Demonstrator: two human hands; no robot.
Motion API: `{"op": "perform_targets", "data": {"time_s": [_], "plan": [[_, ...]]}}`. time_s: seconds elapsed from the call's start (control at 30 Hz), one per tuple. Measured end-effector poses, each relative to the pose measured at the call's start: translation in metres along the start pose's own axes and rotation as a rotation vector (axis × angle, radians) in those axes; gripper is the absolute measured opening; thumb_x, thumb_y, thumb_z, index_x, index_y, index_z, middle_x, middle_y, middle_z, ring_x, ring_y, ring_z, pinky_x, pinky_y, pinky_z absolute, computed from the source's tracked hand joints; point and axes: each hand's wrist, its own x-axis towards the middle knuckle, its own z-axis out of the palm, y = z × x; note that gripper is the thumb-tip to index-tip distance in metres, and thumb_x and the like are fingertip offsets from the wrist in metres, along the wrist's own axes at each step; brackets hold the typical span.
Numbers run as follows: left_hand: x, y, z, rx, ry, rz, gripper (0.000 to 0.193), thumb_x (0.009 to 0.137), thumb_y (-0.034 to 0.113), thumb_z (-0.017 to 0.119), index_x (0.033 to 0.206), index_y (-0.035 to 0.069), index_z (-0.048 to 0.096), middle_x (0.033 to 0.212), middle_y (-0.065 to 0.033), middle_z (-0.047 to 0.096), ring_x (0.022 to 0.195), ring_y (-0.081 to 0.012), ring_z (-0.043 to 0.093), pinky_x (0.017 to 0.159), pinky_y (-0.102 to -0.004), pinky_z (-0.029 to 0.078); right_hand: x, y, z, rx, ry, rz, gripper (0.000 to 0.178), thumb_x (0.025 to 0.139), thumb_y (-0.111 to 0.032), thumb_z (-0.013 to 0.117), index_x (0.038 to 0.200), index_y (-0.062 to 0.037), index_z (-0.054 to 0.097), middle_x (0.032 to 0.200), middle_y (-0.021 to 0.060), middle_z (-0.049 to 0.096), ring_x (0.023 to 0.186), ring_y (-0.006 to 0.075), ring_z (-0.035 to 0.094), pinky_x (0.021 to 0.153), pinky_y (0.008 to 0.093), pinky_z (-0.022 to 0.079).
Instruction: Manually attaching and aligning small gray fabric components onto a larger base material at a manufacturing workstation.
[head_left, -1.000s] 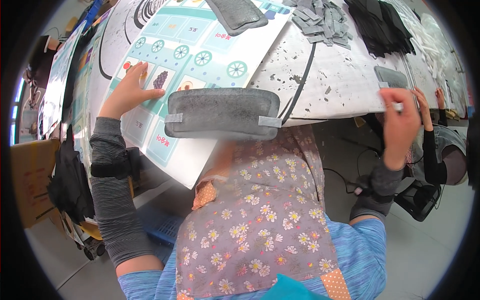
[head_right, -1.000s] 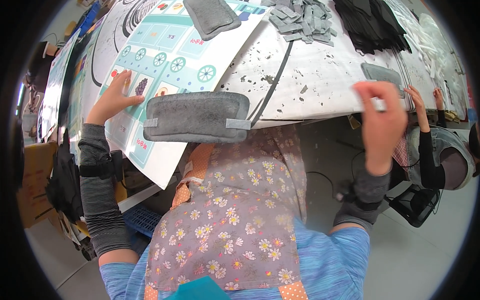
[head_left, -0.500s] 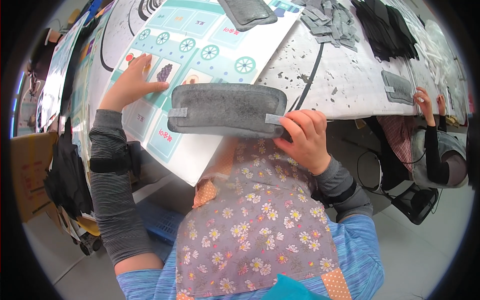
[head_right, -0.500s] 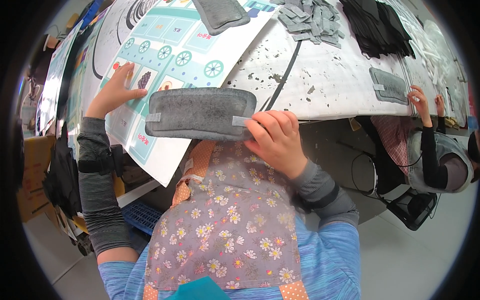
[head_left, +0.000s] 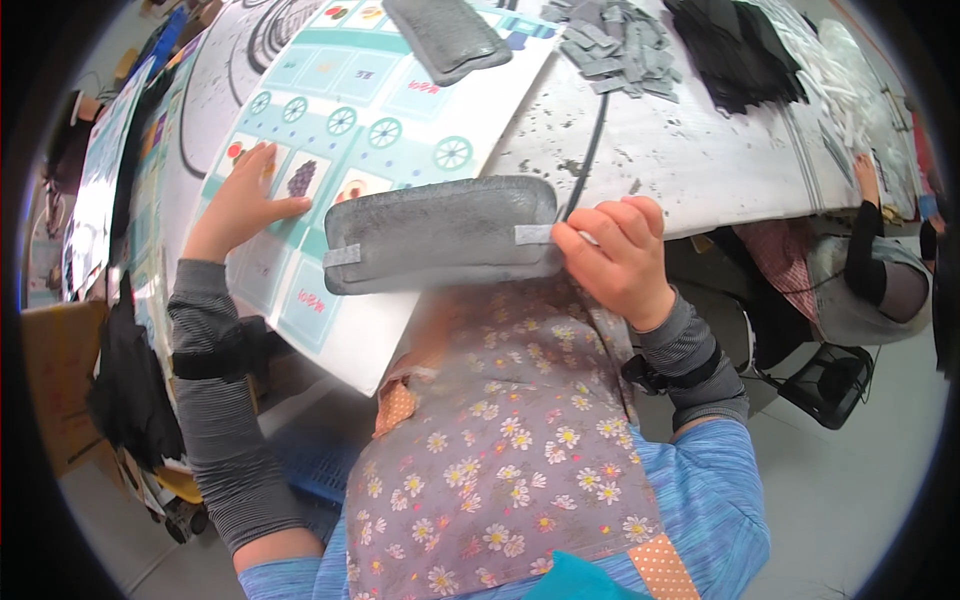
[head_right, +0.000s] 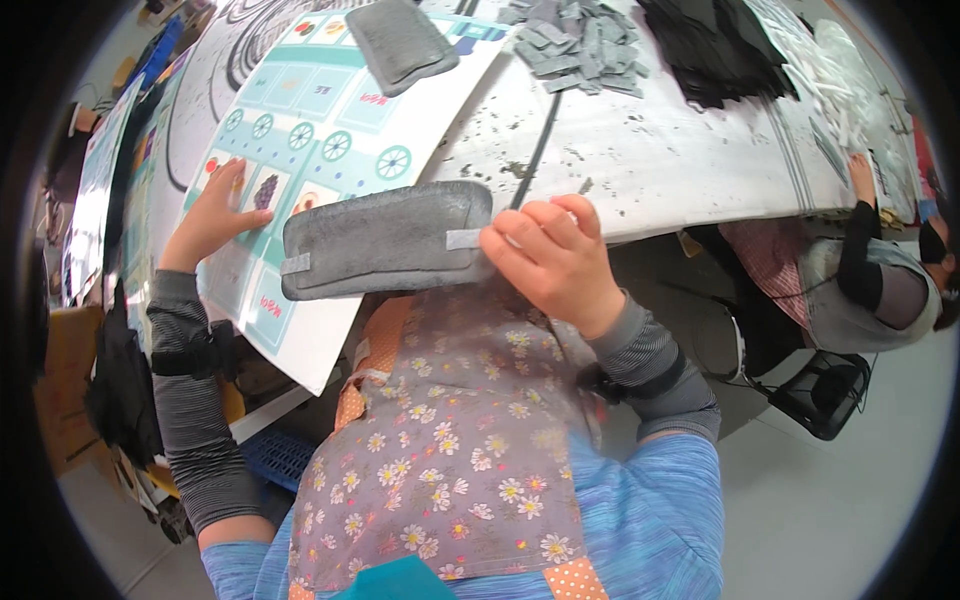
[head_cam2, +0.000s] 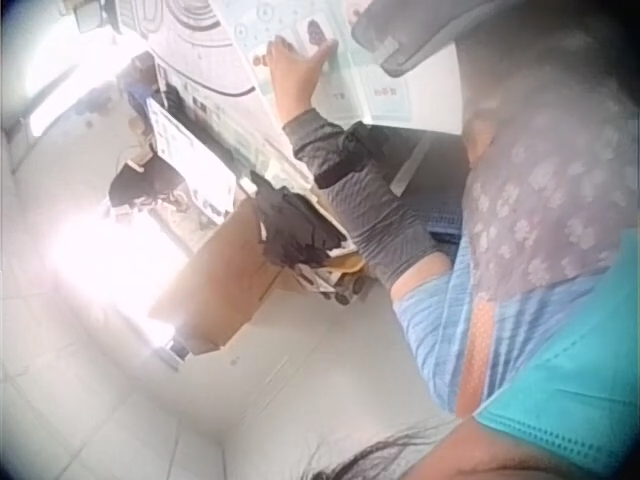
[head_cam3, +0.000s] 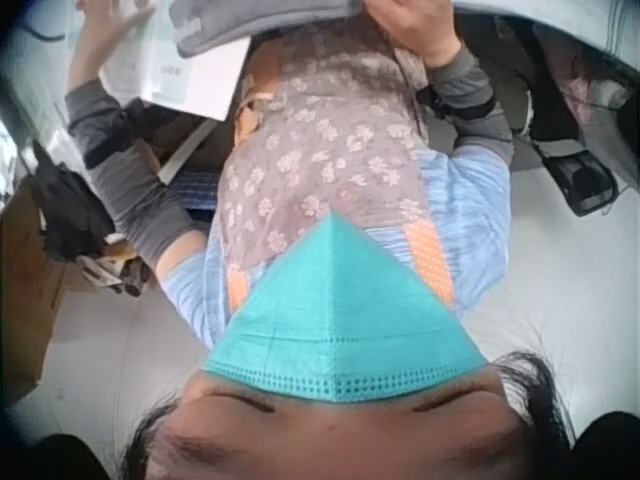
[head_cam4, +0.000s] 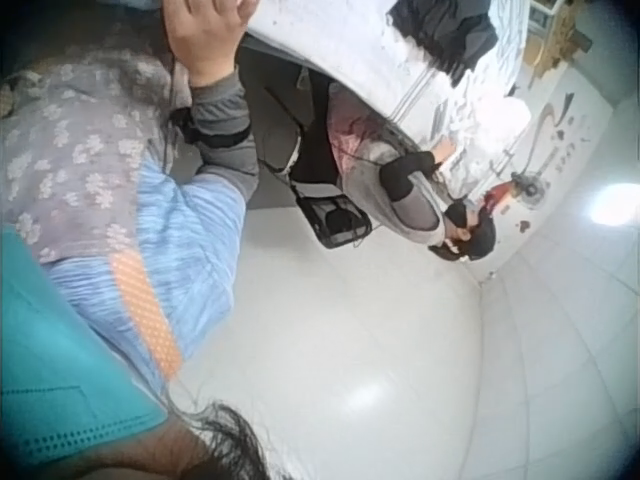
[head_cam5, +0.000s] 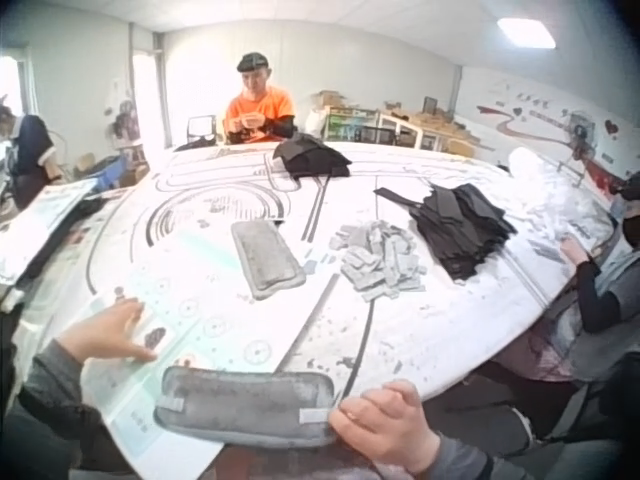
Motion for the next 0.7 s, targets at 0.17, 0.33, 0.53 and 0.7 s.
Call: {"op": "perform_targets", "data": {"time_s": [0.17, 0.33, 0.53, 0.7], "plan": [[0.004, 0.002, -0.001, -0.13, -0.028, -0.035, 0.104, 0.072, 0.039, 0.088, 0.148, -0.01, 0.036, 0.153, -0.0264, 0.041, 0.144, -0.034, 0.039, 0.118, -0.0389, 0.032, -0.011, 0.03, -0.022, -0.098, -0.045, 0.03, 0.031, 0.067, -0.01, 0.07, 0.097, -0.0179, 0.066, 0.101, -0.0056, 0.061, 0.099, 0.0165, 0.056, 0.097, 0.0392, 0.039], [0.004, 0.001, -0.005, -0.107, -0.028, -0.018, 0.103, 0.073, 0.036, 0.087, 0.149, -0.01, 0.035, 0.154, -0.0265, 0.039, 0.145, -0.0344, 0.038, 0.119, -0.0394, 0.031, -0.039, 0.1, -0.055, -0.219, -0.094, 0.035, 0.033, 0.062, 0.0, 0.065, 0.092, -0.0148, 0.064, 0.101, -0.0013, 0.061, 0.099, 0.0213, 0.058, 0.096, 0.0419, 0.041], [0.003, 0.01, -0.005, -0.087, -0.035, -0.045, 0.101, 0.073, 0.032, 0.085, 0.15, -0.009, 0.034, 0.156, -0.0262, 0.037, 0.146, -0.0343, 0.036, 0.12, -0.0394, 0.03, -0.103, 0.196, -0.109, -0.357, -0.177, 0.176, 0.035, 0.062, 0.005, 0.063, 0.094, -0.0087, 0.065, 0.104, 0.0066, 0.063, 0.104, 0.0295, 0.059, 0.09, 0.0425, 0.044], [-0.001, 0.011, -0.01, -0.117, -0.053, -0.066, 0.1, 0.073, 0.03, 0.085, 0.15, -0.009, 0.034, 0.156, -0.0261, 0.037, 0.146, -0.0345, 0.036, 0.12, -0.0394, 0.03, -0.143, 0.287, -0.148, -0.586, -0.232, 0.359, 0.037, 0.065, 0.006, 0.063, 0.099, -0.009, 0.065, 0.104, 0.0078, 0.064, 0.106, 0.0322, 0.059, 0.09, 0.0431, 0.044]]}}
